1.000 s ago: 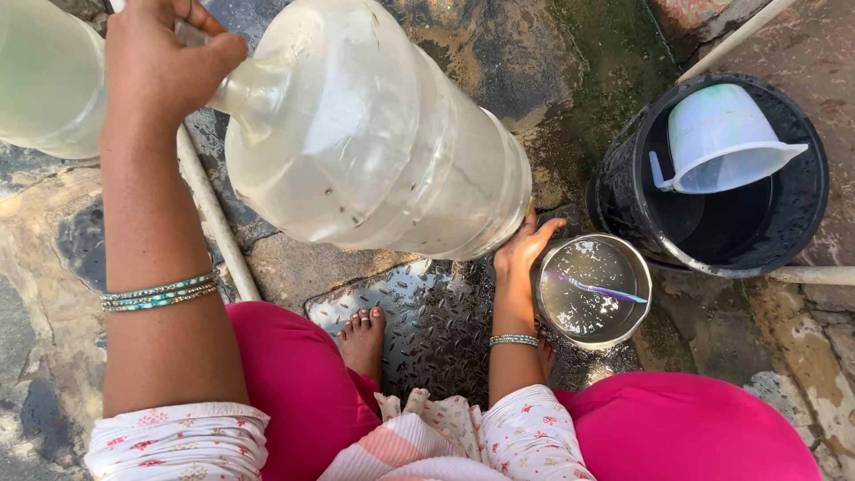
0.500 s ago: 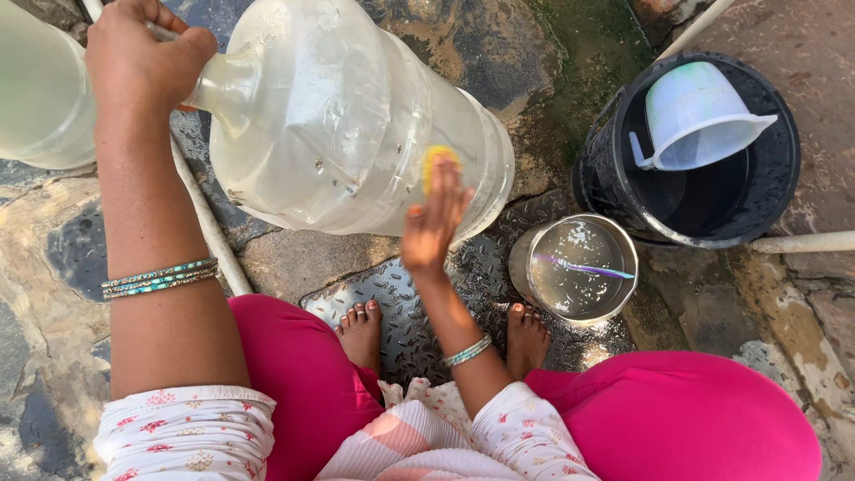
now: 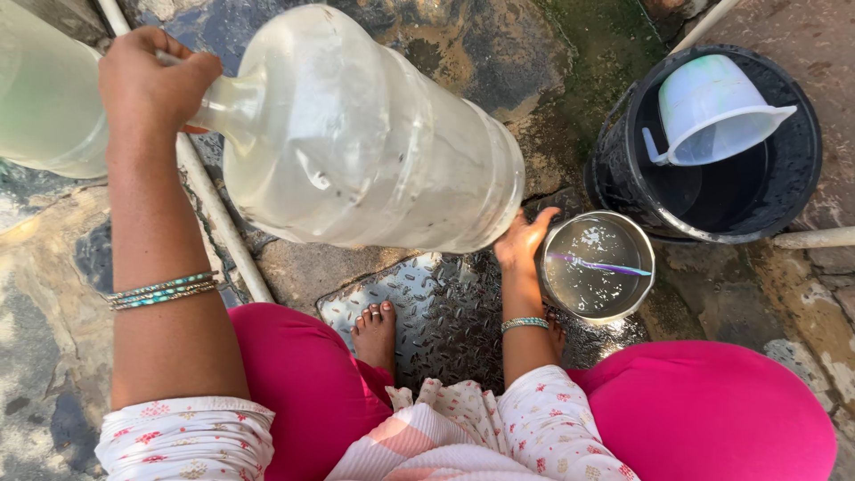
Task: The person scrubs the exterior of a large transparent water jug with a yellow sponge while sitting on the ground. They rotate the jug to clean different sides and occasionally dip the sponge into a metal pot of water nearby.
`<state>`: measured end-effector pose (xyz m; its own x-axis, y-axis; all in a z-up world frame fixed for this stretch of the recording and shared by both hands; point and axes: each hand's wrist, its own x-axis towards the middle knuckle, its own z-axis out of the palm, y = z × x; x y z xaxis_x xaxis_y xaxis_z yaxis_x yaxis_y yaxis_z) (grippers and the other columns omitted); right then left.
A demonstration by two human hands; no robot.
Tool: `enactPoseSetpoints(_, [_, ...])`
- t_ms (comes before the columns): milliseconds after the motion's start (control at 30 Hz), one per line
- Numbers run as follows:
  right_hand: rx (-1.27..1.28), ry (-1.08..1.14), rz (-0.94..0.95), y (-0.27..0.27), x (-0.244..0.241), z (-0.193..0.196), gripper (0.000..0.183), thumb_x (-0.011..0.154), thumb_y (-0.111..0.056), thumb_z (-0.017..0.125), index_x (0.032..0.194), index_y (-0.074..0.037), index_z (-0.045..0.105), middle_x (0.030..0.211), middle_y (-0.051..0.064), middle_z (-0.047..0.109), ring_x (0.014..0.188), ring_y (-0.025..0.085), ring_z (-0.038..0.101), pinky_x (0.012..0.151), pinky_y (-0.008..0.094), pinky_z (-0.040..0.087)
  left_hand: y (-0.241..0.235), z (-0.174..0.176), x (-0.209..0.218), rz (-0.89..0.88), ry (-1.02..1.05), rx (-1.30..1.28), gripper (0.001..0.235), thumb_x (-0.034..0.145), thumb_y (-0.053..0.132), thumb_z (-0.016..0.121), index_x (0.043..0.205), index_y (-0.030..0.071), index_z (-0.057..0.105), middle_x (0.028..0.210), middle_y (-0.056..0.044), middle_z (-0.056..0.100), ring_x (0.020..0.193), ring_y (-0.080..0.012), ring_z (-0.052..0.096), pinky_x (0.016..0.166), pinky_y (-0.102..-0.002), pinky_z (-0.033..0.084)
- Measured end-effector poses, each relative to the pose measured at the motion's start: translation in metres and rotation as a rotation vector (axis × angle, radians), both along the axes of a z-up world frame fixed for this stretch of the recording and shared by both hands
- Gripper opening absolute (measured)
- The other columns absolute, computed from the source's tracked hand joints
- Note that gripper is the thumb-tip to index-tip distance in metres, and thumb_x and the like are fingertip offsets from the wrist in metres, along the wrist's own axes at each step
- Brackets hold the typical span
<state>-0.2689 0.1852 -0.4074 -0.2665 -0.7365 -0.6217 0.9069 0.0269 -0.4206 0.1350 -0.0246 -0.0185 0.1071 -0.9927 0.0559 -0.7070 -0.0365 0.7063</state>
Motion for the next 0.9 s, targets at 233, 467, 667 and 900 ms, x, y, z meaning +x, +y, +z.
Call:
enactPoseSetpoints(233, [0.095, 0.616, -0.062, -0.025, 0.024, 0.099, 0.117, 0.081, -0.093, 0.015, 0.162, -0.009, 0.025, 0.17, 0.018, 0.019, 0.154, 0.036, 0.02, 0.124, 0.057, 0.012, 0.013, 0.021, -0.024, 0.105, -0.123, 0.113, 0.031, 0.085, 0.03, 0.076, 0.093, 0.001, 0.069, 0.089, -0.014, 0.073, 0.066, -0.0233, 0.075, 0.048, -0.035, 0.056])
enactPoseSetpoints(467, [-0.435, 1.54, 0.117, -0.002, 0.197, 0.221, 0.09, 0.104, -0.072, -0.001, 0.169, -0.01, 0.014, 0.178, 0.009, 0.015, 0.168, 0.031, 0.007, 0.138, 0.052, 0.0, 0.016, 0.033, -0.04, 0.123, -0.255, 0.12, 0.037, 0.09, 0.034, 0.068, 0.104, 0.0, 0.072, 0.092, -0.018, 0.075, 0.062, -0.0243, 0.074, 0.053, -0.033, 0.059])
enactPoseSetpoints(667, [-0.149, 1.958, -0.099, -0.01, 0.149, 0.162, 0.085, 0.11, -0.066, 0.021, 0.167, -0.009, -0.004, 0.178, 0.012, 0.0, 0.164, 0.028, 0.001, 0.133, 0.05, -0.01, 0.009, 0.014, -0.036, 0.148, -0.261, 0.049, 0.036, 0.084, 0.036, 0.069, 0.1, 0.003, 0.072, 0.087, -0.017, 0.075, 0.061, -0.0242, 0.074, 0.06, -0.036, 0.061])
enactPoseSetpoints(900, [0.2, 1.636, 0.331, -0.019, 0.05, 0.123, 0.082, 0.105, -0.061, 0.025, 0.165, -0.006, 0.014, 0.175, 0.015, 0.012, 0.163, 0.033, 0.005, 0.128, 0.055, -0.004, -0.005, -0.007, -0.027, 0.087, -0.199, -0.134, 0.029, 0.072, 0.036, 0.076, 0.084, 0.01, 0.074, 0.083, -0.01, 0.076, 0.078, -0.0245, 0.073, 0.077, -0.039, 0.056])
